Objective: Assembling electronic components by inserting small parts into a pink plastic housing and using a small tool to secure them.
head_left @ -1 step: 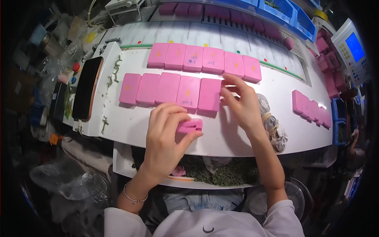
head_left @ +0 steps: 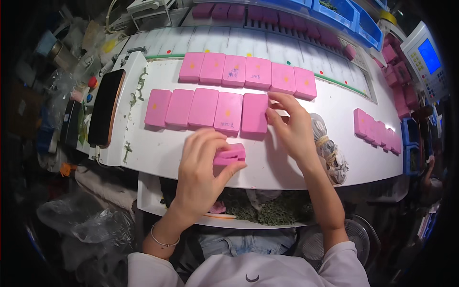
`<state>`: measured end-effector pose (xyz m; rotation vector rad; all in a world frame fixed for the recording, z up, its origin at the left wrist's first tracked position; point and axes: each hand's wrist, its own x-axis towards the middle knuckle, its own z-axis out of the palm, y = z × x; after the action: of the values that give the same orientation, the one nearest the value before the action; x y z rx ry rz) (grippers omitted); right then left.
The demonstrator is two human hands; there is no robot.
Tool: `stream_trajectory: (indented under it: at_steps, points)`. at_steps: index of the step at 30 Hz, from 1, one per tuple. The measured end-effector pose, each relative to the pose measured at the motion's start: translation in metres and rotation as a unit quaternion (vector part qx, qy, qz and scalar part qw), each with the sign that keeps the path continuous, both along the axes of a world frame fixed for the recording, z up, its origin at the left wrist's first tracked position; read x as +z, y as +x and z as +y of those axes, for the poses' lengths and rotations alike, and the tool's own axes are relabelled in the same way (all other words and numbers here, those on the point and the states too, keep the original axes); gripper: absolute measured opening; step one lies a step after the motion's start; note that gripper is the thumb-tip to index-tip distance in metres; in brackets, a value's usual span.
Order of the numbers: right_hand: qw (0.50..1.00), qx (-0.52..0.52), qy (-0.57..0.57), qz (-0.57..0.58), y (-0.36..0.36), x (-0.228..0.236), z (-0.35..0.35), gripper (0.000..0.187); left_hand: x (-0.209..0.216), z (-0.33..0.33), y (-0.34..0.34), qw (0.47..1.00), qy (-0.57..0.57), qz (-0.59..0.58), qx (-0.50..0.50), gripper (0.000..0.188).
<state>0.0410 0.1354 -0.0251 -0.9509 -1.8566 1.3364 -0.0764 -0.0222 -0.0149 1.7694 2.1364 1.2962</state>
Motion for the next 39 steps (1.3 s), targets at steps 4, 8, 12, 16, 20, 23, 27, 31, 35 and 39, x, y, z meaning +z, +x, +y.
stream_trajectory:
  at_steps: [4,8,12,16,20,23,27,31,35,39]
  points:
    - [0.948,0.012,0.307,-0.076,0.015,-0.001,-0.021,0.032,-0.006,-0.013,0.008,0.998,-0.056,-0.024,0.011,0.044]
    - [0.966,0.102,0.236,-0.007,0.034,0.012,-0.054,0.038,-0.008,-0.013,0.011,0.995,-0.084,-0.034,0.043,0.048]
    - [0.951,0.167,0.260,0.014,0.041,0.022,-0.081,0.048,-0.002,-0.014,0.013,0.887,0.022,-0.452,-0.088,0.053]
    - [0.936,0.137,0.313,0.088,0.039,0.023,-0.108,0.041,0.003,-0.017,0.022,0.749,0.072,-0.652,-0.095,0.056]
    - [0.937,0.098,0.329,0.072,0.050,0.028,-0.113,0.040,0.008,-0.013,0.027,0.685,0.059,-0.724,-0.045,0.070]
    - [0.920,0.164,0.355,0.029,0.057,0.028,-0.110,0.042,0.015,-0.010,0.032,0.660,0.070,-0.748,-0.024,0.069]
    - [0.892,0.189,0.403,0.085,0.058,0.018,-0.119,0.041,0.022,-0.009,0.034,0.604,0.092,-0.791,-0.043,0.068]
    - [0.880,0.163,0.436,0.090,0.059,0.005,-0.127,0.046,0.022,-0.005,0.035,0.578,0.094,-0.809,-0.046,0.069]
    - [0.895,0.166,0.406,0.088,0.063,0.008,-0.123,0.046,0.016,-0.002,0.042,0.583,0.076,-0.808,-0.042,0.072]
    - [0.907,0.189,0.371,0.060,0.063,0.025,-0.109,0.039,0.008,-0.001,0.047,0.543,0.018,-0.837,-0.065,0.070]
